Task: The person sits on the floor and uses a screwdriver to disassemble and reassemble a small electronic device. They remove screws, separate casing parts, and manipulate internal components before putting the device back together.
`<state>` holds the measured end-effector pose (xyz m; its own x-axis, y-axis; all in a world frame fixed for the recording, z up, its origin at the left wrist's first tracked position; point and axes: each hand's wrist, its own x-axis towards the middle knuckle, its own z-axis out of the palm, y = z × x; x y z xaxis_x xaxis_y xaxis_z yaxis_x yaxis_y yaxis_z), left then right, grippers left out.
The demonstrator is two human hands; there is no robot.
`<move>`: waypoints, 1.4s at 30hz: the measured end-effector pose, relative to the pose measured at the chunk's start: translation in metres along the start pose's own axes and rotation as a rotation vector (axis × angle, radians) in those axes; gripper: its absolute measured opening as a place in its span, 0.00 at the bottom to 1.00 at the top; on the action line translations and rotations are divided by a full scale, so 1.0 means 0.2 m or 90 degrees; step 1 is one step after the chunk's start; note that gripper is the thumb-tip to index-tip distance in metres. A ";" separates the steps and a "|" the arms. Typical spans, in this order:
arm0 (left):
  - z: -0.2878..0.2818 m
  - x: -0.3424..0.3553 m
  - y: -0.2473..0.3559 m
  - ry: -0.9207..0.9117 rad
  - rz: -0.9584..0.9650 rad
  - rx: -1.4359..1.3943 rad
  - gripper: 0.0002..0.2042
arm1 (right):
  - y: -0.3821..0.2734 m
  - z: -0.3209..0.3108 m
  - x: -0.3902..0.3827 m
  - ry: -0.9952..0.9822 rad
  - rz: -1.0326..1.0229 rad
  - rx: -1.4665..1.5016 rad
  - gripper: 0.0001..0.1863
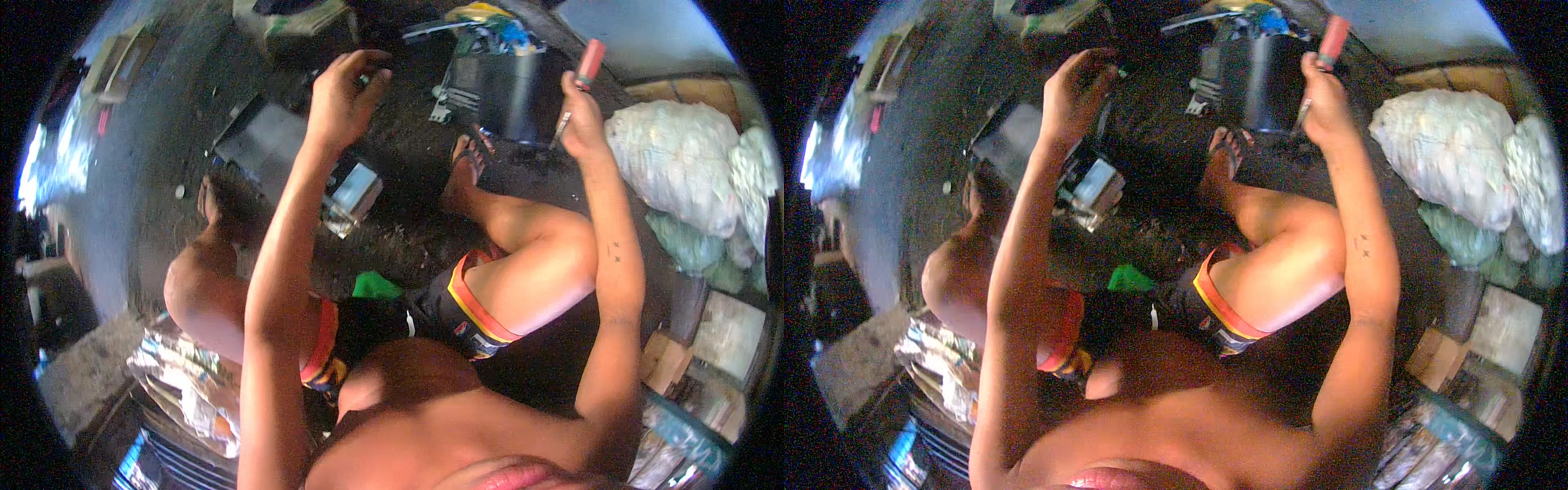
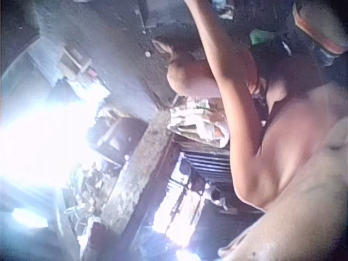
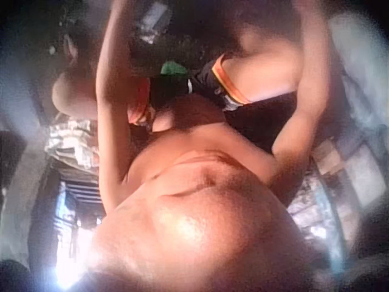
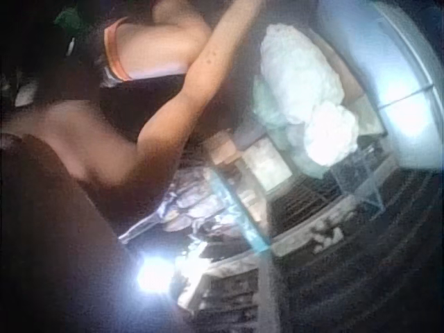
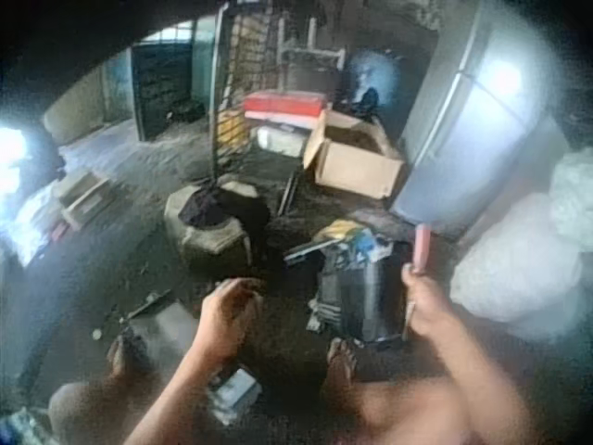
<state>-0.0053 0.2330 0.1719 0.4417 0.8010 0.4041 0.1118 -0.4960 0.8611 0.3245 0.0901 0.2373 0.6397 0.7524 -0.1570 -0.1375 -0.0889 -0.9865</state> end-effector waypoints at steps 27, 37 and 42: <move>-0.26 0.33 0.38 0.369 -0.080 -0.363 0.20 | 0.03 0.33 -0.04 -0.030 -0.357 -0.529 0.42; -0.27 0.27 0.51 0.079 -0.001 0.002 0.19 | -0.26 0.35 -0.14 0.033 -0.527 -0.371 0.39; -0.14 0.46 0.40 -0.026 0.103 -0.125 0.16 | -0.31 0.15 -0.23 0.202 -0.428 -0.335 0.36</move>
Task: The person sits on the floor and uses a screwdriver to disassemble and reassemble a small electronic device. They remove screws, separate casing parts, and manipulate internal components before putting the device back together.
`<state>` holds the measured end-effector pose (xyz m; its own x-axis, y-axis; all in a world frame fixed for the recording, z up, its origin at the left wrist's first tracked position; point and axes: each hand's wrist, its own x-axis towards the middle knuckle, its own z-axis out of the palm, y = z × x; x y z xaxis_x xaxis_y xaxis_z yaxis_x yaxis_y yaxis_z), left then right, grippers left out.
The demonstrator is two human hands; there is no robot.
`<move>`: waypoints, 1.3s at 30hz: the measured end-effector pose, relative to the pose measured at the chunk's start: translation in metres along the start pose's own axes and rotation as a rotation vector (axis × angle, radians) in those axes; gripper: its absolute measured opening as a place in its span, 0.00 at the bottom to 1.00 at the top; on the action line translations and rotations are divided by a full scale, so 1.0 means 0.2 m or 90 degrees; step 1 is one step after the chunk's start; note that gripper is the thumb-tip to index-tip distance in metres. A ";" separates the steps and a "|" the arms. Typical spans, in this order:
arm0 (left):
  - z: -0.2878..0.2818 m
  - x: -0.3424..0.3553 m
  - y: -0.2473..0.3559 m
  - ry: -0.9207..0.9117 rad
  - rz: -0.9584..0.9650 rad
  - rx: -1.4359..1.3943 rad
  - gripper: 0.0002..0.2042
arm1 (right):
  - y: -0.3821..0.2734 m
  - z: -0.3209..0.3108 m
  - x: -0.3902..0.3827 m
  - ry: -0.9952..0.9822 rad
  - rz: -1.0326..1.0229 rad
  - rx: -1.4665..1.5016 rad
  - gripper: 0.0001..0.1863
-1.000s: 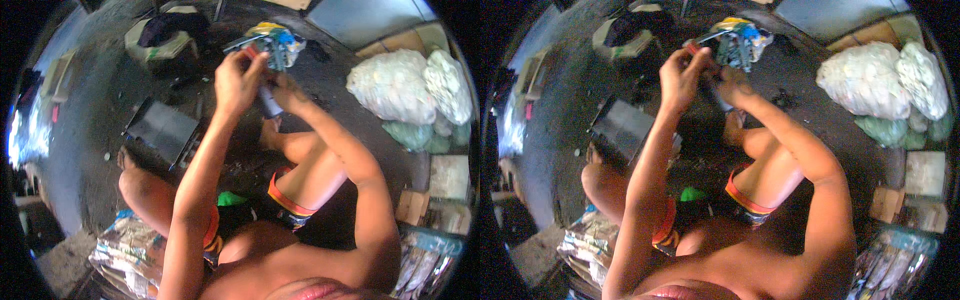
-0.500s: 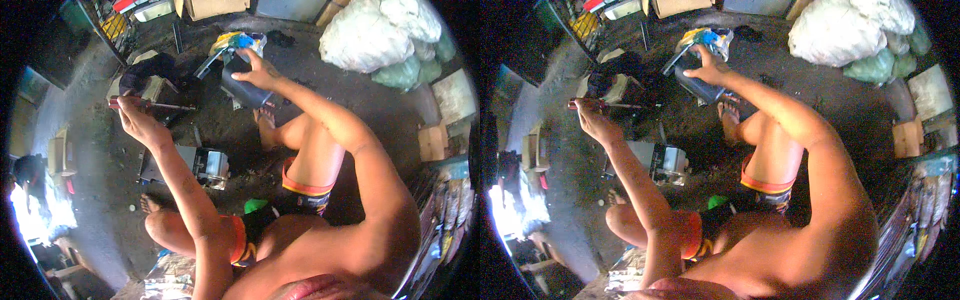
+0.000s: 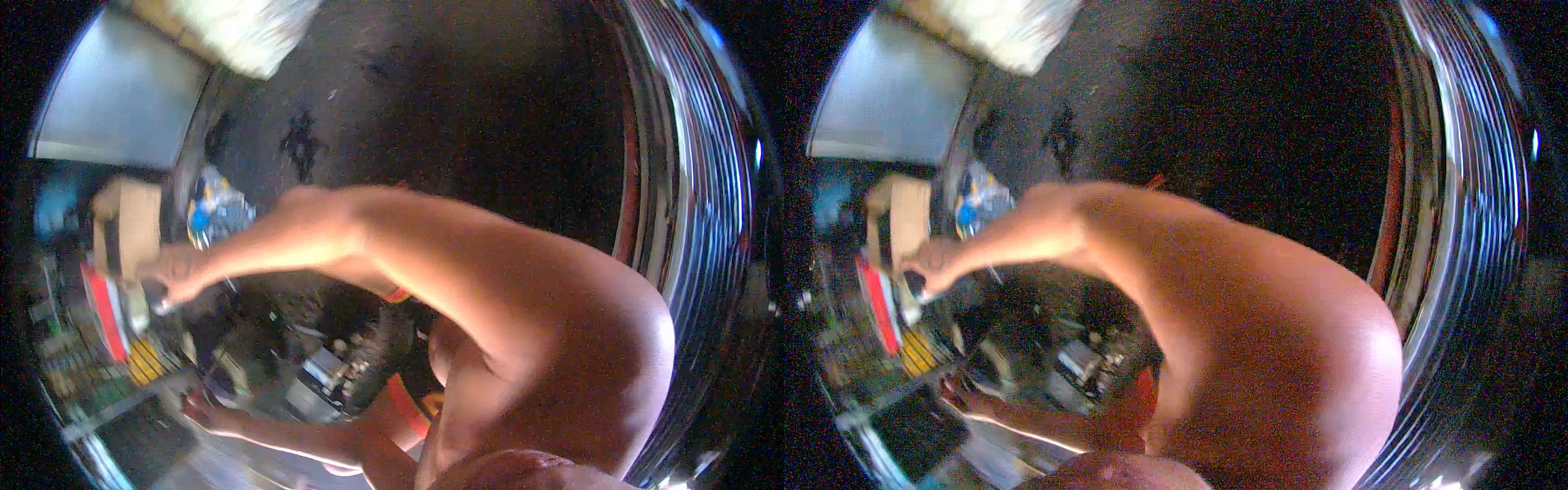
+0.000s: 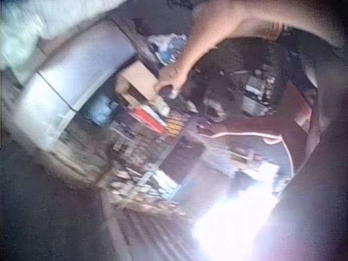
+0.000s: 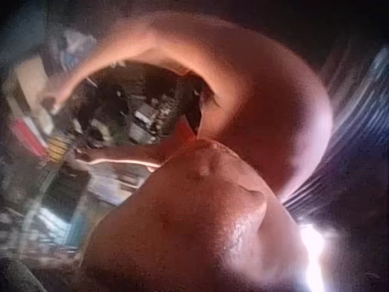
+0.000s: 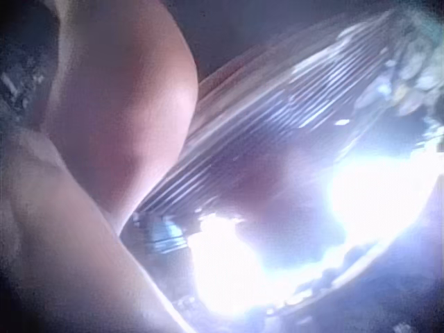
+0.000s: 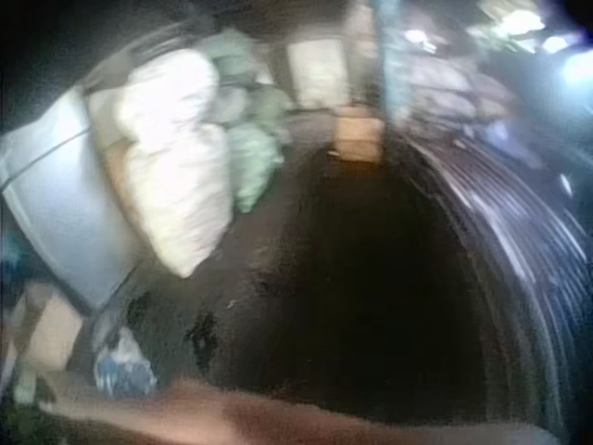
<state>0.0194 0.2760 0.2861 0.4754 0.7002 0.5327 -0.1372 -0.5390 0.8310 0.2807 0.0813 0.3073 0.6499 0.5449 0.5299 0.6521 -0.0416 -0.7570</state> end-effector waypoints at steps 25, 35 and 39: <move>0.19 0.58 0.25 -0.127 0.035 0.175 0.22 | 0.17 -0.76 -0.48 0.416 0.029 0.088 0.46; -0.19 -0.13 -0.04 -0.018 -0.055 -0.150 0.10 | -0.34 -1.44 -0.72 0.907 -0.432 -0.170 0.51; -0.31 -0.30 -0.24 0.021 -0.141 -0.203 0.10 | -0.73 -1.52 -0.91 0.987 -0.645 -0.219 0.54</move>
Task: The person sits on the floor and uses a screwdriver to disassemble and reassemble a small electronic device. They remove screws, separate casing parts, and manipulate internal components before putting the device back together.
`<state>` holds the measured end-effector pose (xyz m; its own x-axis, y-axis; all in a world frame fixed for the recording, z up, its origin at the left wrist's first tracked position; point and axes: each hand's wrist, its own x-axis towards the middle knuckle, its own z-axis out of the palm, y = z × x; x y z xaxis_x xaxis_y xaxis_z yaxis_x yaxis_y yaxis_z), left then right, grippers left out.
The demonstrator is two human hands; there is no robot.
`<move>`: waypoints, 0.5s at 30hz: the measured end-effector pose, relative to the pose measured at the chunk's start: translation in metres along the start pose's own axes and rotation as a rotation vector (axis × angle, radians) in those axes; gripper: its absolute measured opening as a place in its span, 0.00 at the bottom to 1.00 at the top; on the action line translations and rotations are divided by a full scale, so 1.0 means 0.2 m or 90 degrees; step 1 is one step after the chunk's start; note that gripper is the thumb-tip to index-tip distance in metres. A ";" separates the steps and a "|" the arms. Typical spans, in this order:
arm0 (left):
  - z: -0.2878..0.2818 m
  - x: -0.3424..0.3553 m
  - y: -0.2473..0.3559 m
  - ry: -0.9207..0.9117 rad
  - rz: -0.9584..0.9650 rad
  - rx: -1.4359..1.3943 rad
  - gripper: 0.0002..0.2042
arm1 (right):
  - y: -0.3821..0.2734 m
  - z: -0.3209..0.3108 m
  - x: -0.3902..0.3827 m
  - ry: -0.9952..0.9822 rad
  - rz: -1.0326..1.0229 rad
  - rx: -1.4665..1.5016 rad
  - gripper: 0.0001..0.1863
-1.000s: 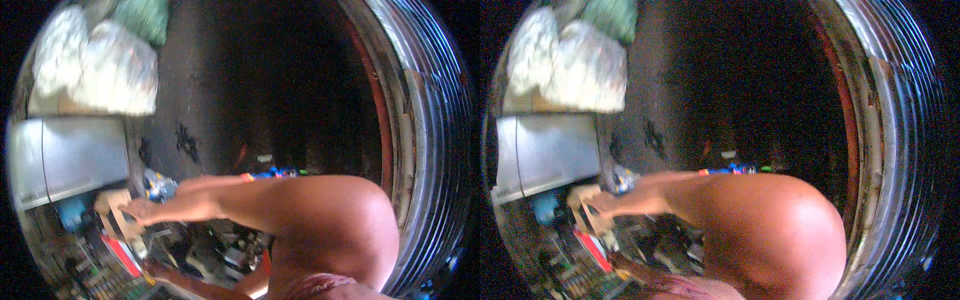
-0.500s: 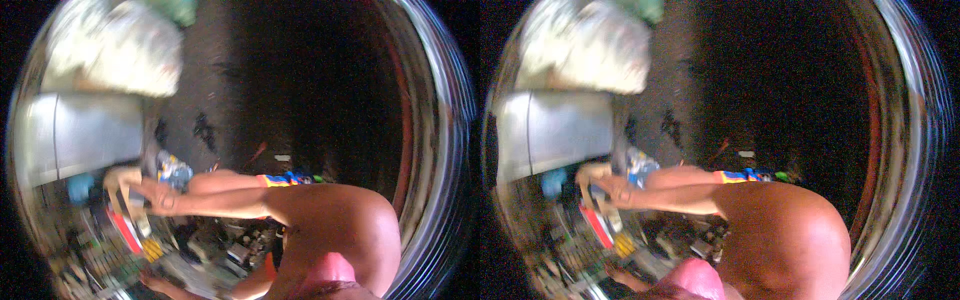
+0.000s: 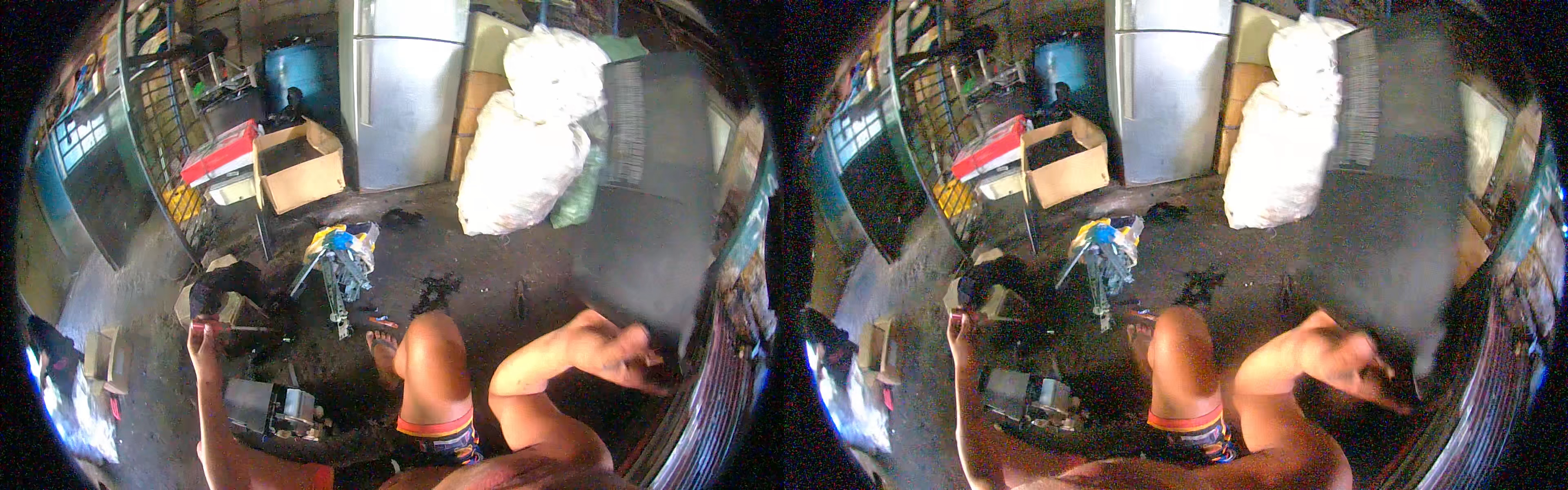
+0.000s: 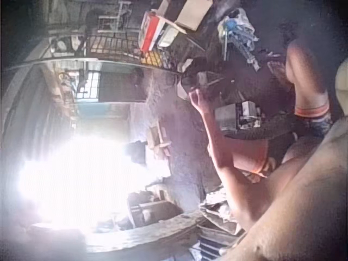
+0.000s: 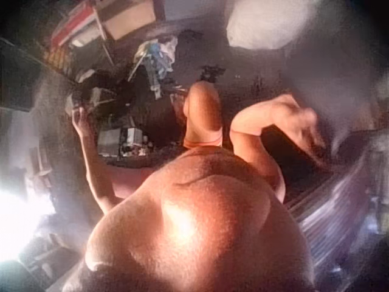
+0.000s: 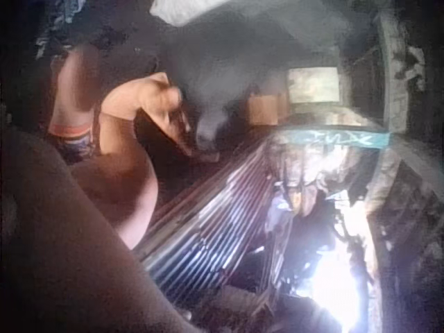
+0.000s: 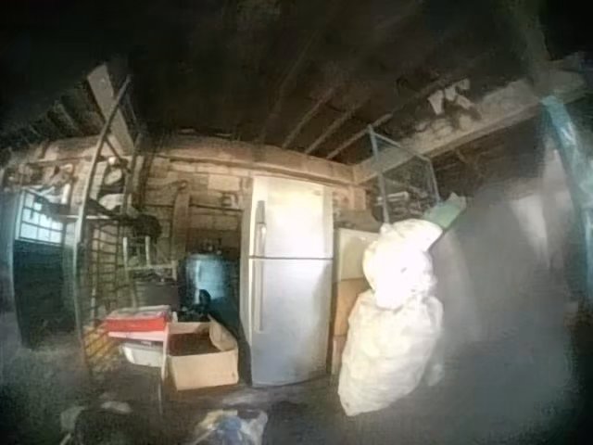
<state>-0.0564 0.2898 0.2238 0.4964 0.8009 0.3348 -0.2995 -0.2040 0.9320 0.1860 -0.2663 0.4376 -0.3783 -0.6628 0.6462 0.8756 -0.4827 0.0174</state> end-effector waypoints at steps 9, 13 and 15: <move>0.27 -0.20 0.24 0.052 -0.085 -0.184 0.12 | 1.02 1.60 0.38 -0.355 -0.362 -0.258 0.54; 0.23 -0.28 0.32 0.104 -0.082 -0.179 0.13 | 1.08 1.92 0.30 -0.403 -0.010 -0.394 0.48; 0.19 -0.31 0.41 0.107 -0.078 -0.176 0.13 | 0.81 1.78 0.12 -0.276 -0.141 -0.256 0.42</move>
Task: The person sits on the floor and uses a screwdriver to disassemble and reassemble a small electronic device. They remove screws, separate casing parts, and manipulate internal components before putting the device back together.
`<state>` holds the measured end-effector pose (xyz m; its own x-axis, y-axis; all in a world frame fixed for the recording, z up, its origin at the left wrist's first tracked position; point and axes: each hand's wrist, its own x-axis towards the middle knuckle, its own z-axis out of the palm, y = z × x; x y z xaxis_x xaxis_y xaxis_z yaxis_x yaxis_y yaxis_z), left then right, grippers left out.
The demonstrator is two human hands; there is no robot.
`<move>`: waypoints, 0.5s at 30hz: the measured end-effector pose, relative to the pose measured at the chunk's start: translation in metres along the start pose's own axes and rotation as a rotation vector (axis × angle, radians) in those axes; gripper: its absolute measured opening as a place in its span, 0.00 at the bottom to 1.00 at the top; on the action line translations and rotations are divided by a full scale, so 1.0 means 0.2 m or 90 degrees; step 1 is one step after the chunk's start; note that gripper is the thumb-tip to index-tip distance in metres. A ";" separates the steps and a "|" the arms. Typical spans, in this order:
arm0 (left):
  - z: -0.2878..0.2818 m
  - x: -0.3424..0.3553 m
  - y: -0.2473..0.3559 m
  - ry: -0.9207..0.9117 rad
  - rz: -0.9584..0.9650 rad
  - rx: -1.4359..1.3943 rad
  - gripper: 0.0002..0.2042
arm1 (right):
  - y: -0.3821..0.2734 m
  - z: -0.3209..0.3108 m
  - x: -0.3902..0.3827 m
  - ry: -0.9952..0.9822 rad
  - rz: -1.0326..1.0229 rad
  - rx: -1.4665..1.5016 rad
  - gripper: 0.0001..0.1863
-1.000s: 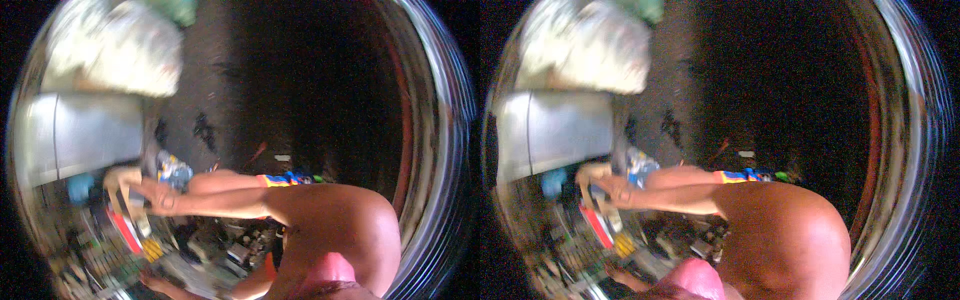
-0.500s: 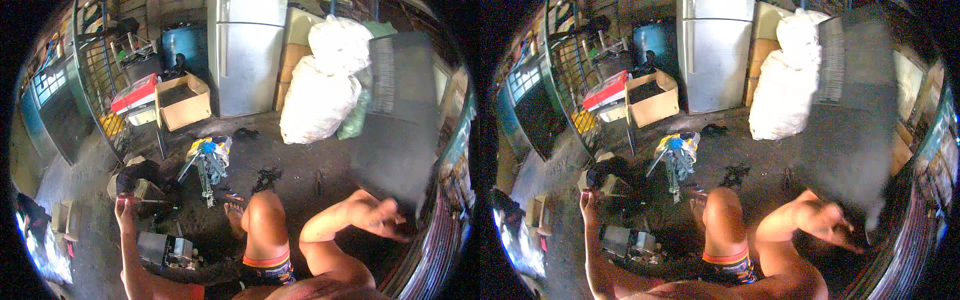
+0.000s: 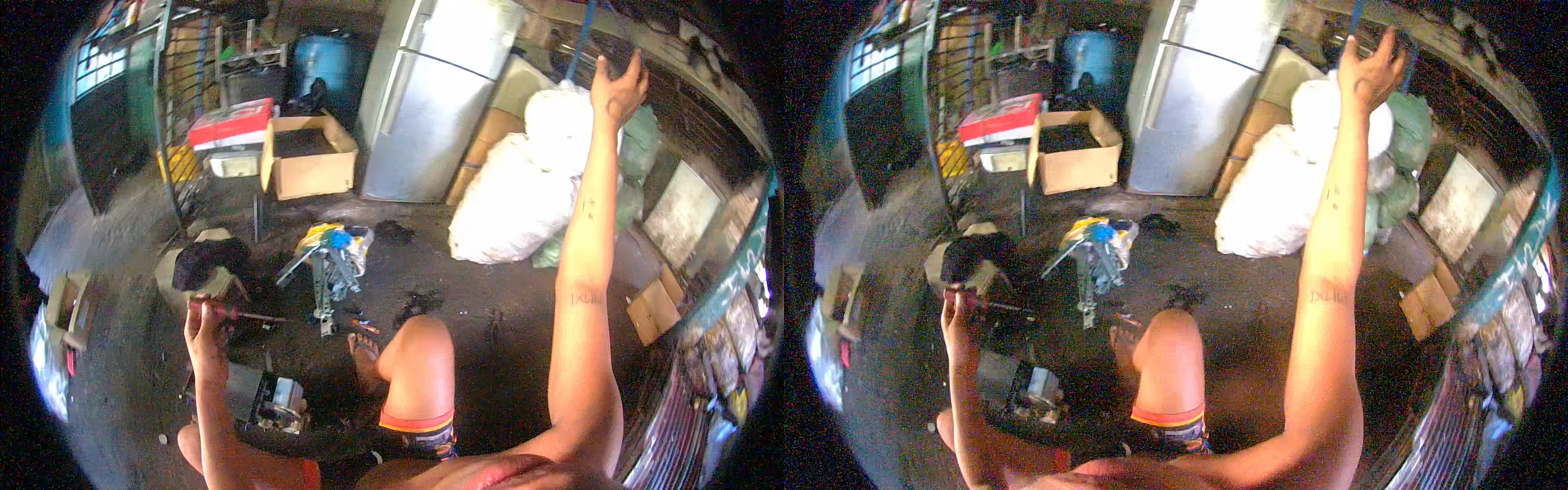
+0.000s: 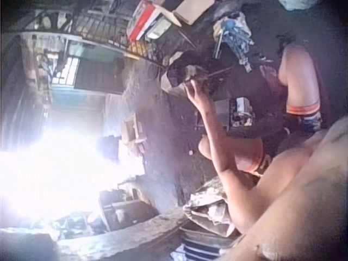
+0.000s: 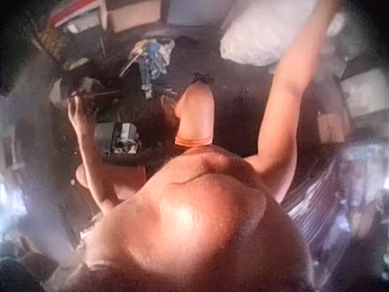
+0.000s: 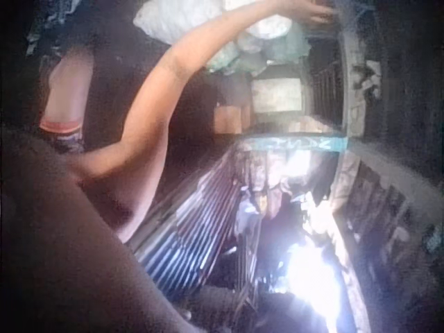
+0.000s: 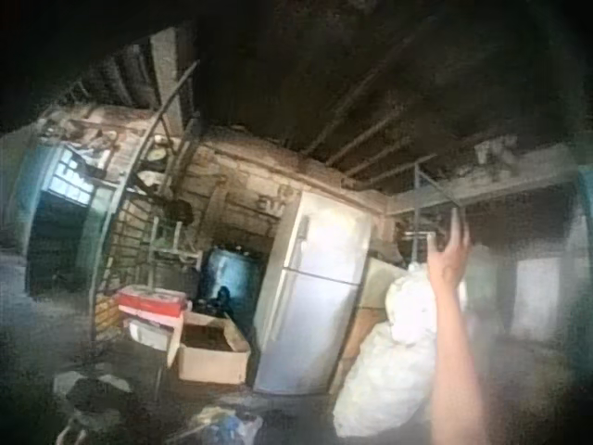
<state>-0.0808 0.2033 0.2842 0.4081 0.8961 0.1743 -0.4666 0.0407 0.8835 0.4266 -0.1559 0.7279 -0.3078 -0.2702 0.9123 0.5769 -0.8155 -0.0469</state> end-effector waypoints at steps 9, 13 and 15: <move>-0.04 -0.11 0.06 0.029 0.001 0.085 0.10 | -0.80 -0.18 -1.98 -0.945 -0.228 0.362 0.27; -0.10 -0.12 0.01 0.048 0.052 0.245 0.15 | -1.39 -0.55 -2.18 -1.126 -0.322 0.746 0.22; -0.20 -0.08 -0.03 0.044 0.037 0.239 0.10 | -1.72 -0.79 -2.14 -1.142 -0.237 0.914 0.22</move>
<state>-0.1150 0.2065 0.2586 0.3303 0.9202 0.2103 -0.1619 -0.1643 0.9730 0.2409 0.1599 0.2888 -0.2183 0.9622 0.1628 0.8893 0.2648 -0.3729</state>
